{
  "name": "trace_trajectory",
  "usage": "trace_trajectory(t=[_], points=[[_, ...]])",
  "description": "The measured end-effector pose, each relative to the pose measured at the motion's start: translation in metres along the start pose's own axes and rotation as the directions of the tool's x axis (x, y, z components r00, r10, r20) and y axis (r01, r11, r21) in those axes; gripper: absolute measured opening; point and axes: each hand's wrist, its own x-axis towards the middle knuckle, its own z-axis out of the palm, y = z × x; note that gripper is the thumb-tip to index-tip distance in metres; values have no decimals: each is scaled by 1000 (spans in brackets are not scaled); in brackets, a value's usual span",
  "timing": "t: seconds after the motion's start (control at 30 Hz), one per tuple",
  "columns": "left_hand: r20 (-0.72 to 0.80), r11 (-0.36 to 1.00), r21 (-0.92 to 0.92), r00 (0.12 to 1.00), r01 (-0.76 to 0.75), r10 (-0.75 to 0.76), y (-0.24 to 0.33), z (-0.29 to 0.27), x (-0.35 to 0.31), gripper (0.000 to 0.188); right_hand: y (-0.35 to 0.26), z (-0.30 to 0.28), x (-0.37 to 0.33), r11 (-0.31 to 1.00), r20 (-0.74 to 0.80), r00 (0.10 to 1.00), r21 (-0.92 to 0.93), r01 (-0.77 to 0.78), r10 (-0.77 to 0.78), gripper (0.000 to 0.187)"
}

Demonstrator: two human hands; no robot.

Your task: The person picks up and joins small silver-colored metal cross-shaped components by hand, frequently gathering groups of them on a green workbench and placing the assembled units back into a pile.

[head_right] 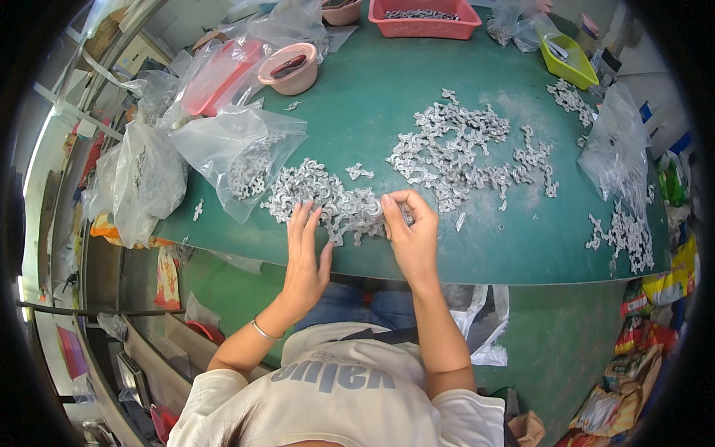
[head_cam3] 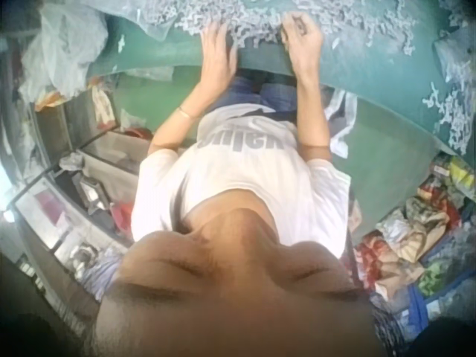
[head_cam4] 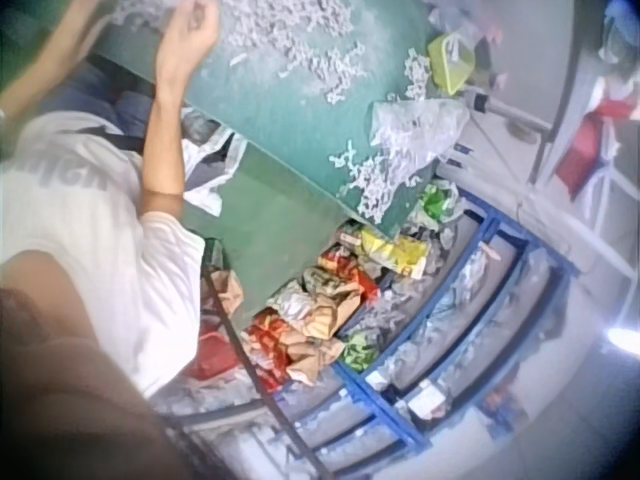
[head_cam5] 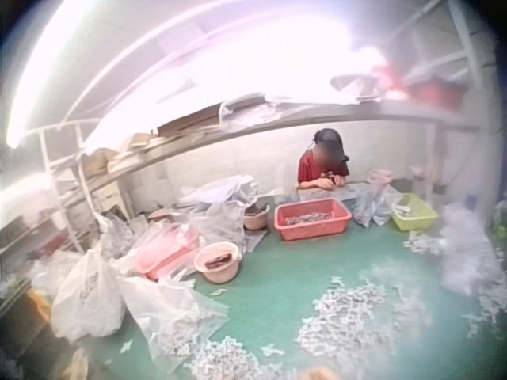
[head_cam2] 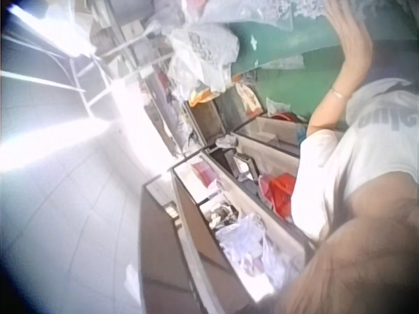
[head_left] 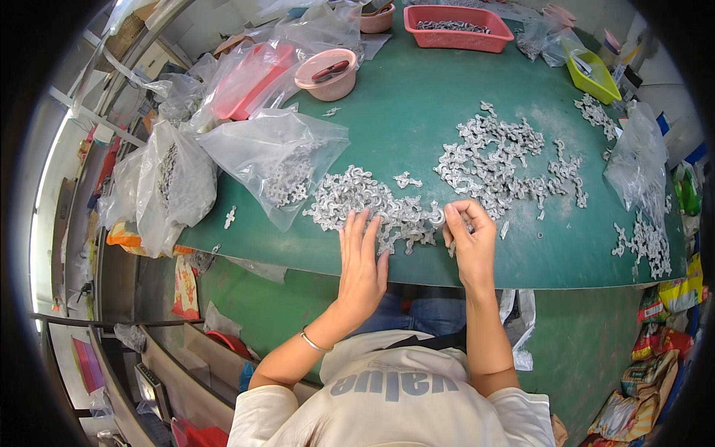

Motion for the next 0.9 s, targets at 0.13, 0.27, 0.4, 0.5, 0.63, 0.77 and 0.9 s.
trace_trajectory(t=[0.13,0.27,0.4,0.5,0.63,0.77,0.9], points=[[1,999,-29,1000,21,-21,-4,1,-4,59,1,1,-3,1000,-1,1000,1,28,-28,14],[26,998,-62,999,31,-30,-9,6,-13,61,4,-6,-5,999,-51,999,-39,-21,19,14],[38,995,-95,999,6,-3,-8,8,-19,60,4,0,-4,1000,-39,999,18,4,-3,17],[3,987,-159,1000,-6,7,-6,9,-17,57,17,11,8,915,78,977,-341,215,-201,17],[-30,976,-212,998,-54,49,1,12,-9,52,18,4,5,816,11,984,-558,152,-175,14],[177,980,-71,965,-184,194,16,26,19,45,-3,-37,10,707,-107,985,-706,20,-135,14],[290,910,154,898,-386,331,8,51,42,38,-8,-58,31,426,-118,967,-905,-11,-226,28]])
